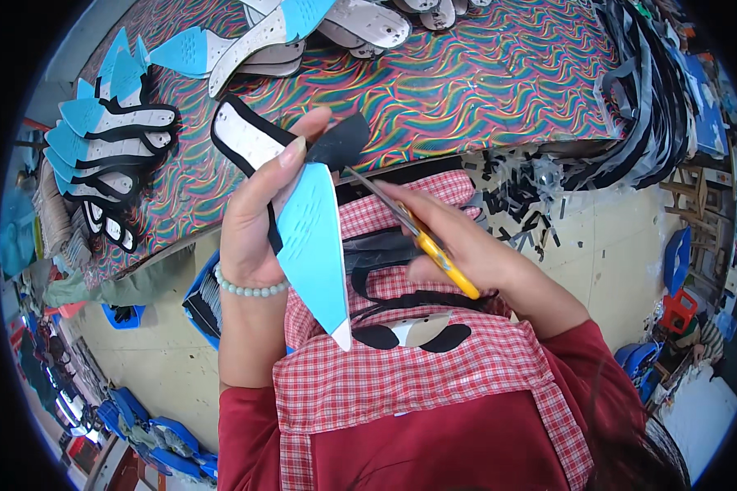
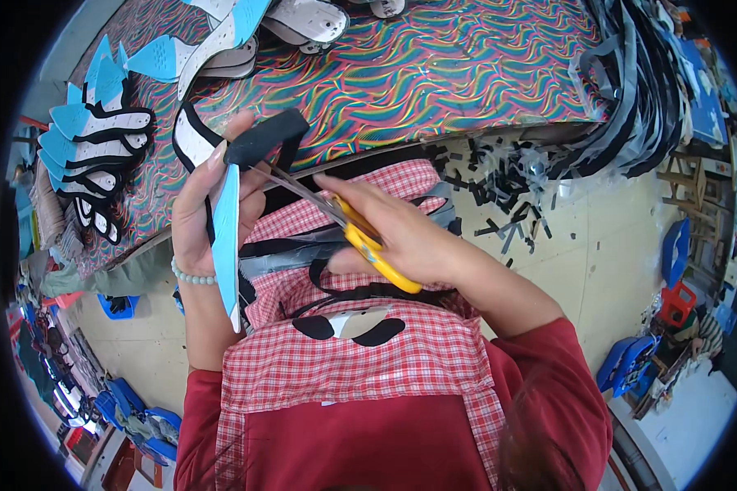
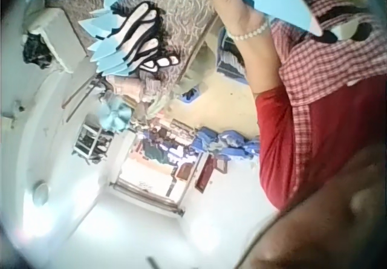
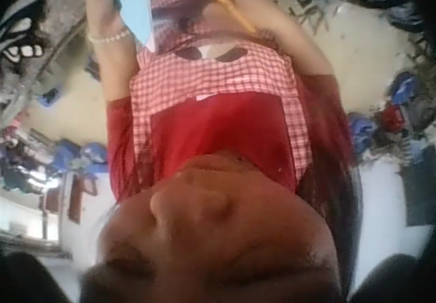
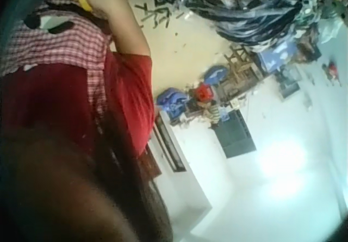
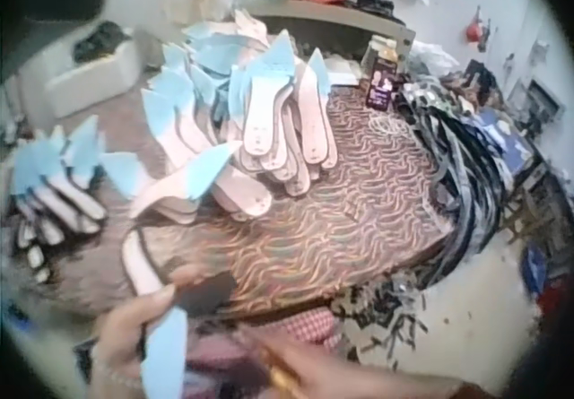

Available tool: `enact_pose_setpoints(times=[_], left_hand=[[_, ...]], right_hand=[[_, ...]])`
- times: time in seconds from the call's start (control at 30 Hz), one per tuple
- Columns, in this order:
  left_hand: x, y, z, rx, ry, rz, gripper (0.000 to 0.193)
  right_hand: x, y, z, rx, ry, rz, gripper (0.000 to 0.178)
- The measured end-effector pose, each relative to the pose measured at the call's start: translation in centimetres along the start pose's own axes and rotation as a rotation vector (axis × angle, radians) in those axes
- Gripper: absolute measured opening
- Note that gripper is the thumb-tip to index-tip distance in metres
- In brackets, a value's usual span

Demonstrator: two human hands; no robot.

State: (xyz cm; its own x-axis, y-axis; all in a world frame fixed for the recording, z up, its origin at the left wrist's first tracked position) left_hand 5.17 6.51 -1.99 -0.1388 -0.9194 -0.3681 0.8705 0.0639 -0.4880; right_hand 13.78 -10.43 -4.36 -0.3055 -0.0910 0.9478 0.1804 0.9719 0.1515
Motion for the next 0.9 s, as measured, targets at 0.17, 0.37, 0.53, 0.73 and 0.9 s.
enact_pose_setpoints(times=[0.17,0.37,0.53,0.73,0.9], left_hand=[[-0.4,-0.4,-1.0,-0.01,0.067,0.009,0.036],[-1.5,-0.1,-0.4,-0.311,0.501,0.362,0.024],[-1.3,0.1,1.0,-0.375,0.822,0.524,0.021],[0.0,0.5,2.5,-0.196,0.928,0.825,0.03],[-3.8,-2.1,3.4,0.093,0.281,0.803,0.077]], right_hand=[[0.5,1.8,-1.5,0.043,-0.154,0.024,0.097],[-1.0,1.5,-12.0,-0.482,-0.573,0.098,0.073],[0.6,2.4,-16.8,-0.471,-0.945,-0.091,0.031],[1.0,6.6,-2.5,-0.205,-0.328,-0.29,0.021],[-0.4,6.1,0.2,-0.176,-0.352,-0.385,0.022]])
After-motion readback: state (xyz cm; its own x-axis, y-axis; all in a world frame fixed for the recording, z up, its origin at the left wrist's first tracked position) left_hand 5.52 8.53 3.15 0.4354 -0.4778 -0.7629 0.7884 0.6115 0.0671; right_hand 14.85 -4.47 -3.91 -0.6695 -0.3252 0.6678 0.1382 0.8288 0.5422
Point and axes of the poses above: each hand's wrist, its own y-axis towards the middle knuckle, its own z-axis out of the palm, x = y × z, the point moved 5 cm from there along y, towards the middle knuckle, and after that the axes turned 14 degrees about -z, right-handed, at the moved point
